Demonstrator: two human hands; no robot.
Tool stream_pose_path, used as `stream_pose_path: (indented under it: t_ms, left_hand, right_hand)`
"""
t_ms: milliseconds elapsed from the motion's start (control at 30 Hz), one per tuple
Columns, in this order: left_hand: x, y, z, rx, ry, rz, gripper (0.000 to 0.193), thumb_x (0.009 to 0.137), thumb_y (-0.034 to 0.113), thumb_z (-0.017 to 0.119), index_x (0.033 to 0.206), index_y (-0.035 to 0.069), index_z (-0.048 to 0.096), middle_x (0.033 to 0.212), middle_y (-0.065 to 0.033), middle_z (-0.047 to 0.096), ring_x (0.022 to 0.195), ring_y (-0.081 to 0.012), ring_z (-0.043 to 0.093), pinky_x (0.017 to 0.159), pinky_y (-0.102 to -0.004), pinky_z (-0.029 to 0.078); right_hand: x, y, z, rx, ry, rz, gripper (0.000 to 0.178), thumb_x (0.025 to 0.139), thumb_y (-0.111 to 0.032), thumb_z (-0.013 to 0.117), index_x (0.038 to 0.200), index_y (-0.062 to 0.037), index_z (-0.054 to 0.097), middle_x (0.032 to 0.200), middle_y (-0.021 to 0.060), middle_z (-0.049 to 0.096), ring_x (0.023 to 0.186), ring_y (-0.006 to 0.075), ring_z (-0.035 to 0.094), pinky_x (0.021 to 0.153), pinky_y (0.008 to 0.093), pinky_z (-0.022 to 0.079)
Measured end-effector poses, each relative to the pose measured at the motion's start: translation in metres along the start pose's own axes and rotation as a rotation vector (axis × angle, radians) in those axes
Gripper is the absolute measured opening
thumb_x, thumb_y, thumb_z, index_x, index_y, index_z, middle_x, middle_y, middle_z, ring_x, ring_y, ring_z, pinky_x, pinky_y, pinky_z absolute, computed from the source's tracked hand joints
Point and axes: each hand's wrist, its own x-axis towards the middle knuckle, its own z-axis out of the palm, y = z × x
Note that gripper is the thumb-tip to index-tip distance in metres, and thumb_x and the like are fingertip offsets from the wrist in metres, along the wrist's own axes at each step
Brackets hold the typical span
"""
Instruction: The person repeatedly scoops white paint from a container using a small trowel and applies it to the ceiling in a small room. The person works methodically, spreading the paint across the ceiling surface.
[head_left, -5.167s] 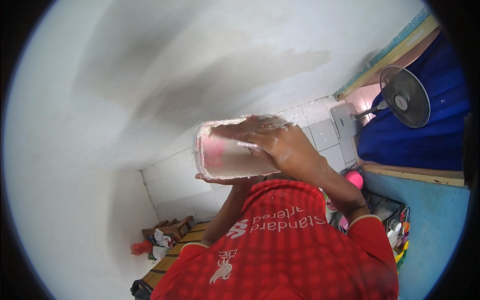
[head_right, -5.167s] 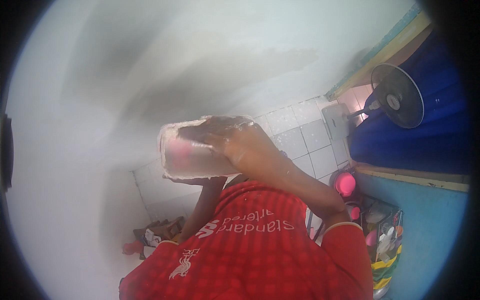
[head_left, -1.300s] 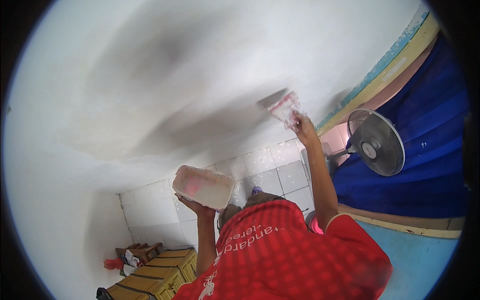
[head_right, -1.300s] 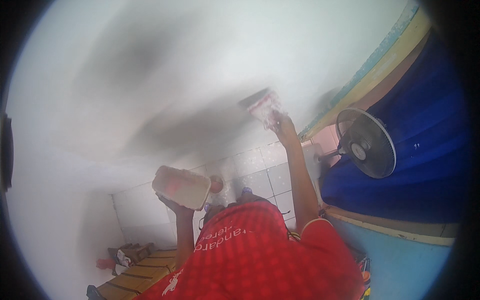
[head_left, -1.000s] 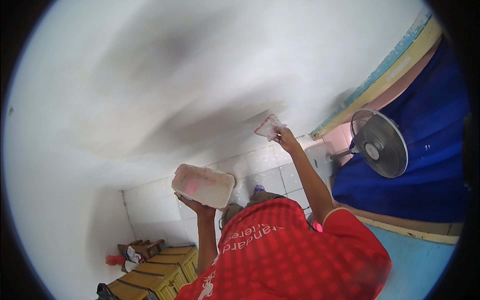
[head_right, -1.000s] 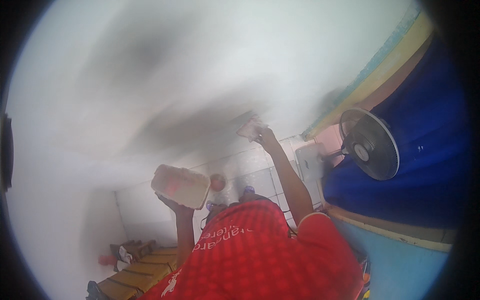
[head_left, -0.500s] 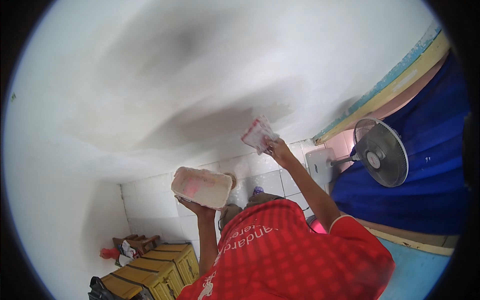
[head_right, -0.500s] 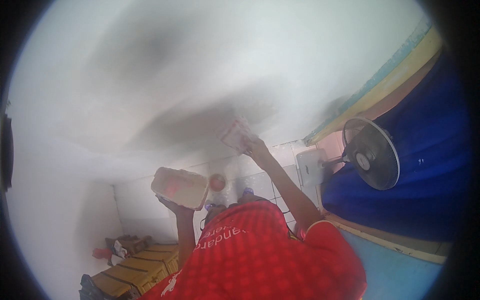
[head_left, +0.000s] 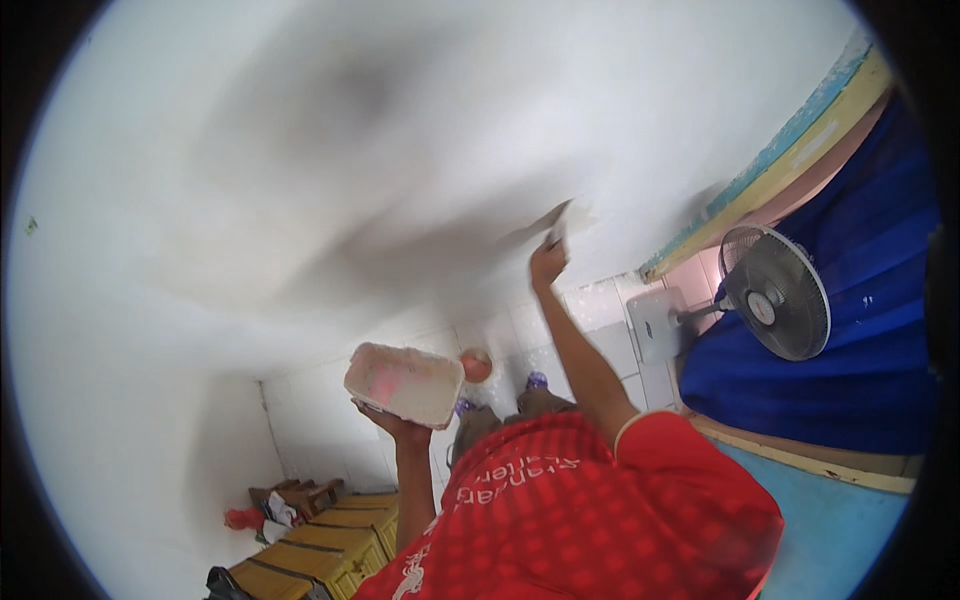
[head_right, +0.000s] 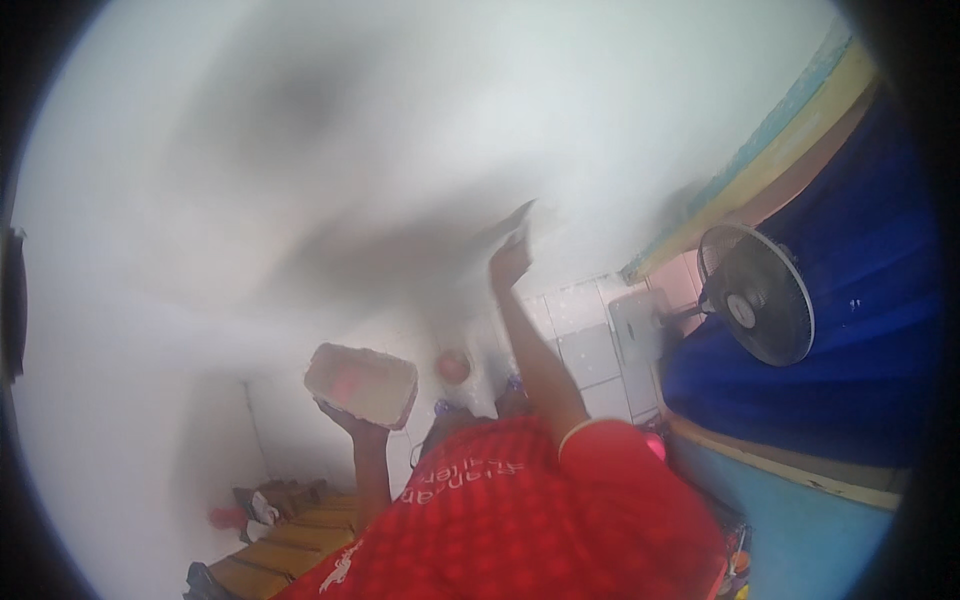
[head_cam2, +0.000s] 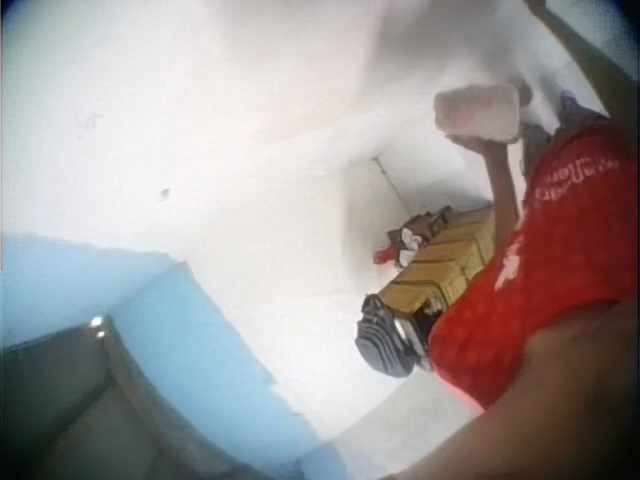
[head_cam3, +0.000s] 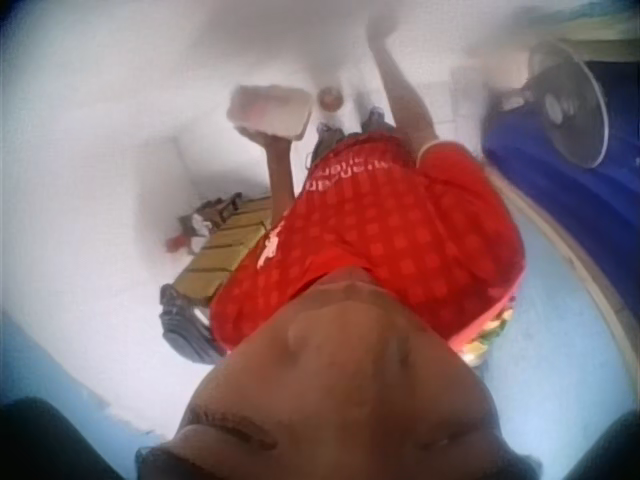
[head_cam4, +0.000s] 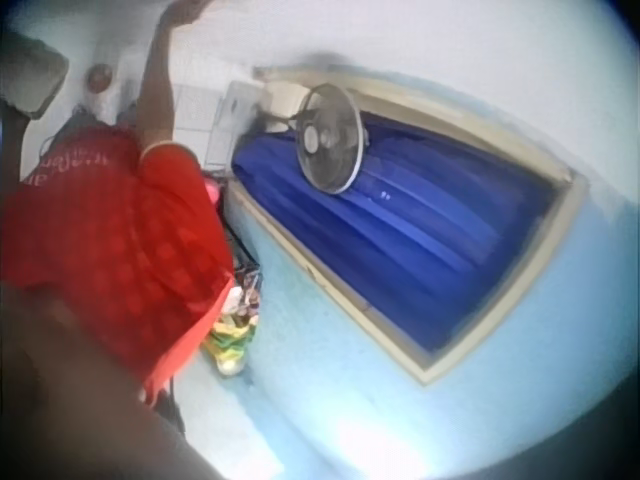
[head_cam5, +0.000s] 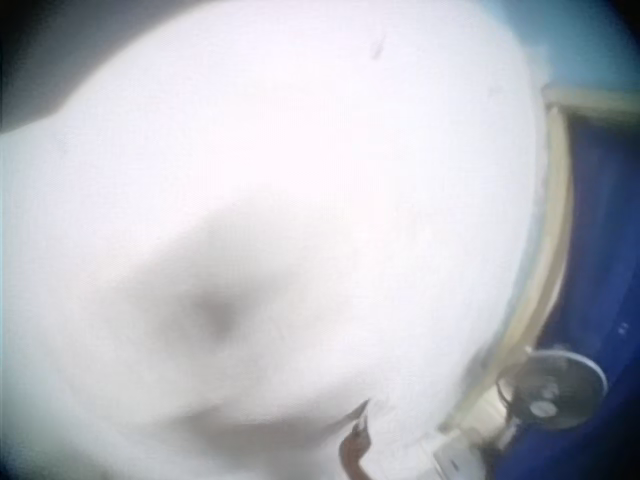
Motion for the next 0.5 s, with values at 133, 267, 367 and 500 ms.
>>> stream_pose_path:
  t_ms: [133, 267, 367, 500]
  left_hand:
    - [0.017, 0.001, 0.0, 0.02, -0.033, 0.025, 0.059, 0.102, 0.06, 0.026, 0.13, 0.018, 0.055, 0.121, -0.0043, 0.064, 0.11, -0.0283, 0.064, 0.096, -0.051, 0.053]
    - [0.03, 0.0, -0.006, 0.029, -0.112, -0.01, 0.058, 0.102, 0.059, 0.026, 0.132, 0.018, 0.054, 0.121, -0.0041, 0.064, 0.111, -0.0282, 0.064, 0.095, -0.0512, 0.054]
    - [0.024, 0.002, 0.003, -0.005, -0.11, 0.043, 0.056, 0.103, 0.058, 0.027, 0.132, 0.019, 0.054, 0.121, -0.0042, 0.064, 0.11, -0.0283, 0.064, 0.095, -0.0512, 0.054]
    - [0.023, -0.006, 0.02, 0.017, -0.098, 0.021, 0.055, 0.103, 0.058, 0.028, 0.131, 0.019, 0.054, 0.12, -0.0044, 0.064, 0.108, -0.0283, 0.065, 0.093, -0.0498, 0.055]
  right_hand:
    - [-0.085, -0.026, -0.039, 0.156, -0.672, -0.129, 0.043, 0.105, -0.028, 0.046, 0.14, -0.0051, 0.056, 0.125, 0.0258, 0.064, 0.113, 0.0462, 0.061, 0.097, 0.05, 0.048]
    - [-0.037, 0.024, -0.056, 0.221, -0.151, -0.275, 0.036, 0.101, -0.027, 0.057, 0.105, 0.0067, 0.068, 0.09, 0.0296, 0.067, 0.085, 0.049, 0.063, 0.079, 0.0529, 0.049]
    - [0.031, 0.014, -0.059, 0.209, 0.016, -0.046, 0.032, 0.1, -0.021, 0.057, 0.106, 0.0078, 0.068, 0.095, 0.0302, 0.068, 0.089, 0.0472, 0.065, 0.08, 0.0505, 0.05]
    - [0.026, 0.0, -0.009, -0.136, -0.119, -0.014, 0.04, 0.101, -0.023, 0.052, 0.132, 0.0006, 0.059, 0.103, 0.0286, 0.069, 0.093, 0.0454, 0.066, 0.083, 0.0527, 0.051]
